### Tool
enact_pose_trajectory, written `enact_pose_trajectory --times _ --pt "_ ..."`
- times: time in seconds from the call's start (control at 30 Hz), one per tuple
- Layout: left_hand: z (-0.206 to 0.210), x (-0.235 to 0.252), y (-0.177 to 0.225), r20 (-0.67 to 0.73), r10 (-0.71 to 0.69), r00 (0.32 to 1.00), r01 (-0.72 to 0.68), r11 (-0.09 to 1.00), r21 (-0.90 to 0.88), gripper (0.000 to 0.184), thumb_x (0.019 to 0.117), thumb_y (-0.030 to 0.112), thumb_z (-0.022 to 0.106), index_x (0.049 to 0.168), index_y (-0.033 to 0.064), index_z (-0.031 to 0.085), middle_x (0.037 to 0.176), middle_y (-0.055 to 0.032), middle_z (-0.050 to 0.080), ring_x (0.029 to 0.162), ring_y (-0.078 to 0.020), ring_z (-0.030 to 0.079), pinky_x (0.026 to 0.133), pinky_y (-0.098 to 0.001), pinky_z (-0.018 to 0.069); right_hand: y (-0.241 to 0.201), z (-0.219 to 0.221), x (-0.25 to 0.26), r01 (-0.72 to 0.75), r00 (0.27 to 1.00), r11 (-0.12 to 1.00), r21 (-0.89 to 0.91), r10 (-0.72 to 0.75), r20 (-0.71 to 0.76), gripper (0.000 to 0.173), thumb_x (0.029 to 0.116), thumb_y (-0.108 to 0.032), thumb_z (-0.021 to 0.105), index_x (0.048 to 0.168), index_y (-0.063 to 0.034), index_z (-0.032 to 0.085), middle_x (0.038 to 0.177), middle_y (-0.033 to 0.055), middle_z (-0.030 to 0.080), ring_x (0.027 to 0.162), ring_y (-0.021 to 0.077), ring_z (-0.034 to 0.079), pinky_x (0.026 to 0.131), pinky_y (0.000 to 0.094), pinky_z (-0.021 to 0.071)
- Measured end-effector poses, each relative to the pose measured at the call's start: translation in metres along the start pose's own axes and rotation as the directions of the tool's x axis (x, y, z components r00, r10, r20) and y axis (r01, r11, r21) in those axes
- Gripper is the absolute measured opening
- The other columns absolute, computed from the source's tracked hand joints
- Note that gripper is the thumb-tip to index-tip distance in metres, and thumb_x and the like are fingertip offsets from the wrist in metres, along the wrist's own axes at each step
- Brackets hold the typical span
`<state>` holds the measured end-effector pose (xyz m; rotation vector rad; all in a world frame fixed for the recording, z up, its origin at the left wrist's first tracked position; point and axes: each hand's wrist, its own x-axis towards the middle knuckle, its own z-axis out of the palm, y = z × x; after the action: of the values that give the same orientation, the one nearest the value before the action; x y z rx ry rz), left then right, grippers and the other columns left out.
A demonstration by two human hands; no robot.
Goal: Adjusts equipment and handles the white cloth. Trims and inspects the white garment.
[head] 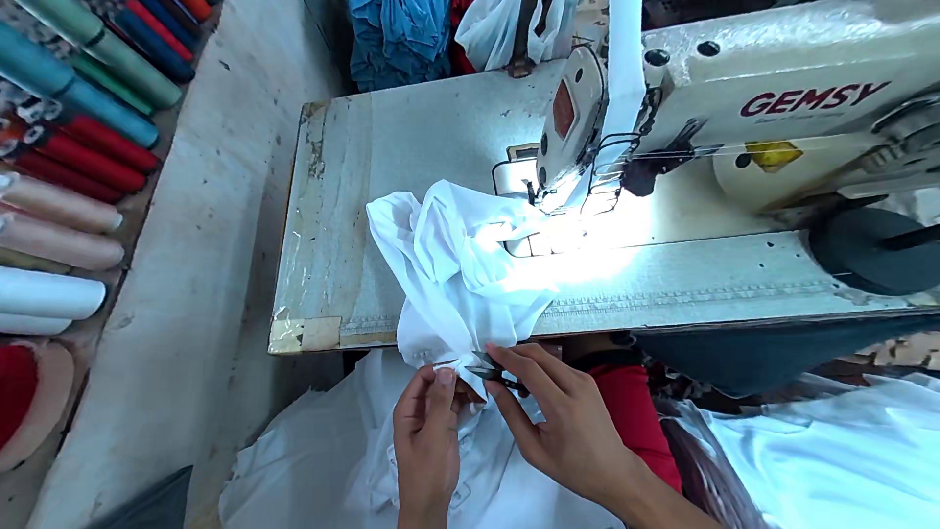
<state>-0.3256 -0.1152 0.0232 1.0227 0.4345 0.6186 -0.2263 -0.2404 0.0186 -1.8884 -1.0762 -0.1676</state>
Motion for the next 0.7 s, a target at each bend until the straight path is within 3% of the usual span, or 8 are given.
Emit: enact_pose_trajectory --times 0.2,0.4,0.5,0.6,0.7 --pt "0.000 0.000 -0.001 -0.001 0.009 1.000 -0.009 1.000 0.006 0.013 0.0996 0.017 0.066 0.105 0.0055 0.071 0.092 -0.0060 0.074 0.079 -0.0107 0.072 0.076 -0.0283 0.0618 0.000 0.000 0.000 -0.004 1.000 1.000 -0.002 0.004 0.007 0.034 0.1013 -0.023 0.060 0.129 -0.0063 0.067 0.101 0.0072 0.069 0.081 0.0107 0.064 0.066 0.0237 0.0536" --pt "-0.002 0.001 -0.004 0.014 0.037 0.999 -0.037 0.997 0.062 0.014 0.1005 0.013 0.064 0.108 0.0039 0.071 0.094 -0.0064 0.073 0.080 -0.0106 0.071 0.077 -0.0281 0.0615 -0.001 0.001 -0.001 -0.078 0.997 0.994 0.074 0.079 -0.007 0.036 0.1032 -0.025 0.060 0.131 -0.0028 0.065 0.101 0.0077 0.067 0.075 0.0062 0.059 0.062 0.0193 0.0509" --pt "-0.003 0.001 -0.003 0.015 0.033 0.999 -0.034 0.998 0.061 0.015 0.1008 0.014 0.063 0.109 0.0039 0.071 0.095 -0.0065 0.073 0.081 -0.0109 0.071 0.077 -0.0284 0.0616 -0.002 -0.002 0.002 -0.141 0.990 0.976 0.167 0.139 0.024 0.038 0.1048 -0.027 0.058 0.133 -0.0013 0.062 0.106 0.0074 0.066 0.083 0.0039 0.060 0.071 0.0167 0.0527" --pt "-0.004 0.001 -0.002 0.021 0.031 0.999 -0.032 0.998 0.061 0.015 0.1009 0.015 0.063 0.110 0.0050 0.071 0.096 -0.0064 0.073 0.082 -0.0111 0.072 0.077 -0.0286 0.0619 -0.002 -0.003 0.009 -0.163 0.987 0.951 0.264 0.155 0.052 0.036 0.1006 -0.031 0.066 0.125 -0.0042 0.066 0.101 0.0031 0.064 0.081 0.0006 0.057 0.067 0.0140 0.0493" --pt "-0.006 0.001 -0.003 0.040 0.063 0.997 -0.067 0.993 0.098 0.016 0.1016 0.015 0.062 0.111 0.0055 0.070 0.098 -0.0056 0.074 0.084 -0.0109 0.072 0.078 -0.0281 0.0616 -0.003 -0.001 0.016 -0.127 0.992 0.948 0.291 0.113 0.064 0.023 0.0968 -0.024 0.069 0.112 -0.0076 0.071 0.091 0.0002 0.063 0.075 0.0001 0.057 0.062 0.0137 0.0487"
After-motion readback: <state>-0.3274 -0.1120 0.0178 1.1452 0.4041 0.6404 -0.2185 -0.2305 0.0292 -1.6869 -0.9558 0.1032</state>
